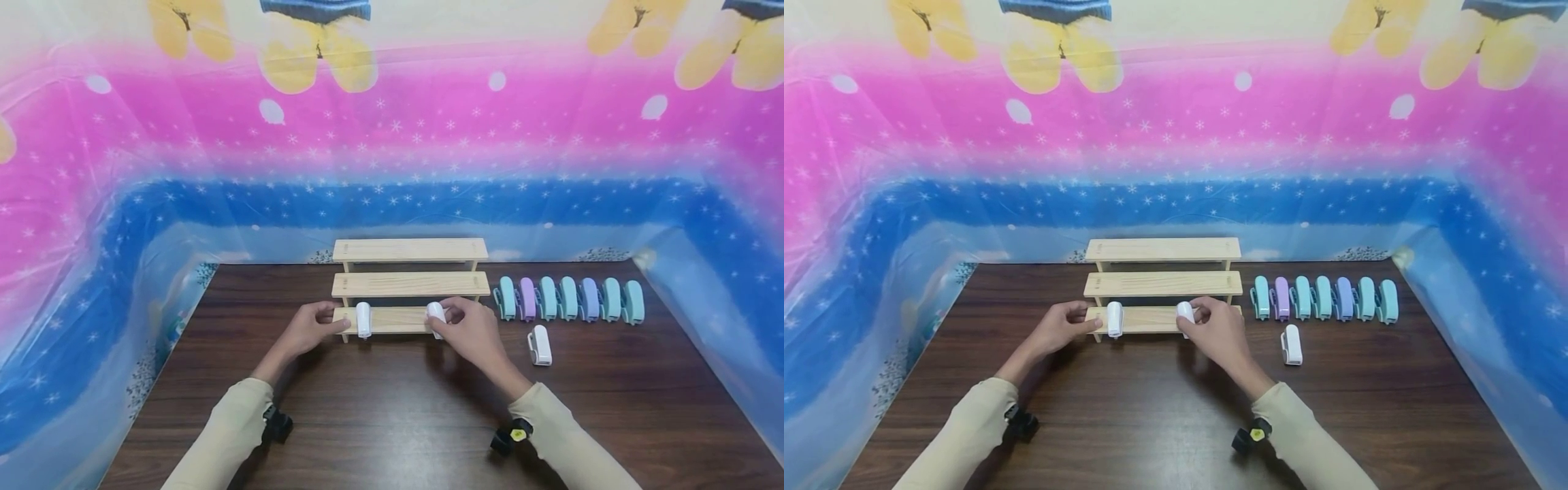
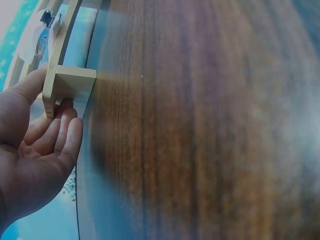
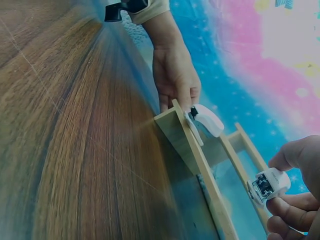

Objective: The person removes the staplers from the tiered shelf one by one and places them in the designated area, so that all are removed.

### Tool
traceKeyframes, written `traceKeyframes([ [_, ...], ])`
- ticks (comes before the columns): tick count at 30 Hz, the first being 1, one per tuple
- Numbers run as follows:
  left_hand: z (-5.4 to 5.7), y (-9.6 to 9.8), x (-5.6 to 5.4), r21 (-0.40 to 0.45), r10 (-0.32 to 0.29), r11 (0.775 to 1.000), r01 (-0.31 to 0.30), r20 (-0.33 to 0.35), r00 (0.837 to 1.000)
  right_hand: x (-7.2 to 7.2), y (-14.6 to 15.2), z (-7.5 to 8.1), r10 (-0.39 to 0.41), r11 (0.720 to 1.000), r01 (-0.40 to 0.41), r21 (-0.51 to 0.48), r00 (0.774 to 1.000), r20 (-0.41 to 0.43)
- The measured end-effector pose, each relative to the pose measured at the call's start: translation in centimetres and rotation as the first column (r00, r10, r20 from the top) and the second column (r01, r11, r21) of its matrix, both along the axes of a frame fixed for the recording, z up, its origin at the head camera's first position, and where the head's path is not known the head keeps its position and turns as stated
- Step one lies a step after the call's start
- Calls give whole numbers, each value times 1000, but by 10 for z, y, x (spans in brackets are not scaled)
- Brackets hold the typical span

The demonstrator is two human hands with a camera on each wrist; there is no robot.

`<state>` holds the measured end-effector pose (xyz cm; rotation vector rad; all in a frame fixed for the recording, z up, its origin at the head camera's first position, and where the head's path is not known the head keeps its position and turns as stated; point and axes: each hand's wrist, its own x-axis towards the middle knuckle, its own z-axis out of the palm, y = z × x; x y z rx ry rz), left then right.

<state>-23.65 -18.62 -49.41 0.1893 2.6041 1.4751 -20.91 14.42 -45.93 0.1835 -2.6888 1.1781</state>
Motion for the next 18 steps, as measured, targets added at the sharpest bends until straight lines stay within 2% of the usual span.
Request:
traceKeyframes([
  [18,0,1,0,2,-16,1000,16,-6,1000,7,51,14,-90,996,89,-18,996,-24],
])
